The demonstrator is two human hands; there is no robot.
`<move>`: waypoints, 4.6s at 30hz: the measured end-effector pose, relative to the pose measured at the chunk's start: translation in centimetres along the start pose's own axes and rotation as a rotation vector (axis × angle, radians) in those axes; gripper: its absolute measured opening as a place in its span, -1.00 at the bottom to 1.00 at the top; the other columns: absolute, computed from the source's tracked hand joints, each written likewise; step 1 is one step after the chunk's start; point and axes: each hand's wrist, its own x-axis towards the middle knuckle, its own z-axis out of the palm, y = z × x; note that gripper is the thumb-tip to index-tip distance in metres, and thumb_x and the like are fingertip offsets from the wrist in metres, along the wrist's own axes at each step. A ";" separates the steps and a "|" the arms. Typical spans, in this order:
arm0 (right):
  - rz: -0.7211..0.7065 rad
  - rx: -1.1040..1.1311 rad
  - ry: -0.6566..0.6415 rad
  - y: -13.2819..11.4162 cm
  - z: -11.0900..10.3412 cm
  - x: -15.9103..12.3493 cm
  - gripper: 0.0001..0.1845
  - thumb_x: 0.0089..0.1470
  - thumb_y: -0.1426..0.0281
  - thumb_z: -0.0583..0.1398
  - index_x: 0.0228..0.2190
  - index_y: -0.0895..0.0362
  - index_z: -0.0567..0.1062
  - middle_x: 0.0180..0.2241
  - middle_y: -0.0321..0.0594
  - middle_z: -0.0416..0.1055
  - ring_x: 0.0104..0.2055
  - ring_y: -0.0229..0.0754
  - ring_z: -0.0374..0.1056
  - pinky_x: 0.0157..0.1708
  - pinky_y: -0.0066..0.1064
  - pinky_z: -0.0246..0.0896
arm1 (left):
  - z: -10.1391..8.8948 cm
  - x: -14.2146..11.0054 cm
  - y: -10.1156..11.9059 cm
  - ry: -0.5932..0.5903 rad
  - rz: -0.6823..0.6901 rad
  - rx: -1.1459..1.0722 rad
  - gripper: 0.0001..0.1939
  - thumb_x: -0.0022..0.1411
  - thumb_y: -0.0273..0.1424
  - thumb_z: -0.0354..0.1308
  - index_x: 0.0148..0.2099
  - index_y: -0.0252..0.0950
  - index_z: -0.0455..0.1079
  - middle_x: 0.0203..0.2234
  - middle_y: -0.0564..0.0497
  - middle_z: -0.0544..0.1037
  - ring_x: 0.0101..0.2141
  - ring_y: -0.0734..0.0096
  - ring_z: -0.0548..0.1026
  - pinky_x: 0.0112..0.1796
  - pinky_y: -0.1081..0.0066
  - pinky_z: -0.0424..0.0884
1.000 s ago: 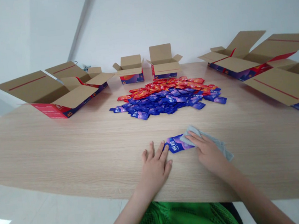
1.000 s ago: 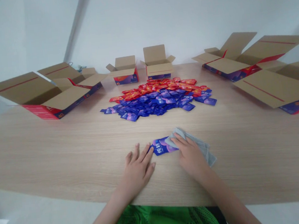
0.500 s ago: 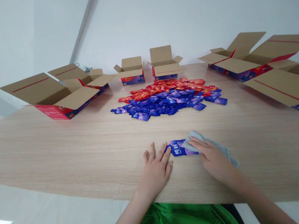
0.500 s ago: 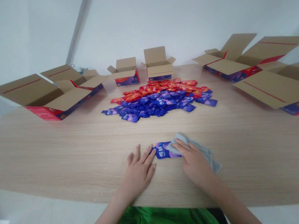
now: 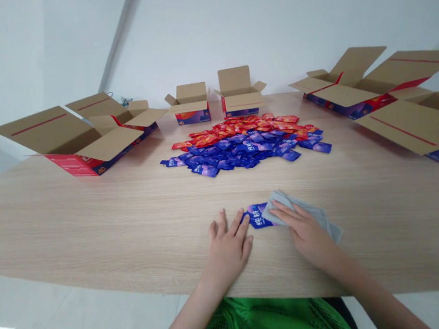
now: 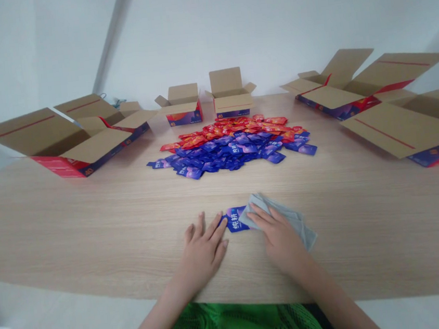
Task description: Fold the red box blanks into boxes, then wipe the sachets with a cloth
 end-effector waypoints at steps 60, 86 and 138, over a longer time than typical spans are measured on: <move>-0.300 -0.159 -0.014 2.7 -0.2 -0.6 -0.25 -0.04 0.68 -0.04 0.17 0.04 0.37 0.29 -0.33 0.17 0.33 -0.03 0.05 0.25 -0.01 0.11 | 0.3 0.0 -0.1 0.002 -0.007 0.008 -0.45 0.41 -0.27 -0.08 0.40 -0.08 0.04 0.36 0.08 0.08 0.32 -0.28 -0.05 0.14 -0.25 0.12; -0.049 -0.130 0.010 0.8 0.0 0.1 -0.18 -0.11 0.71 -0.05 0.18 0.07 0.37 0.30 -0.30 0.14 0.32 0.04 0.04 0.21 0.03 0.15 | 0.2 -0.1 -0.2 -0.005 0.000 0.007 -0.45 0.41 -0.27 -0.09 0.40 -0.10 0.03 0.36 0.07 0.08 0.32 -0.29 -0.06 0.13 -0.25 0.11; -0.159 -0.126 -0.083 0.3 0.0 2.0 -0.26 0.00 0.67 -0.03 0.17 -0.02 0.38 0.29 -0.31 0.17 0.25 0.03 0.13 0.17 0.01 0.11 | 0.0 0.0 -0.2 -0.004 0.004 -0.002 -0.44 0.40 -0.27 -0.08 0.41 -0.09 0.02 0.36 0.05 0.10 0.31 -0.29 -0.05 0.12 -0.25 0.12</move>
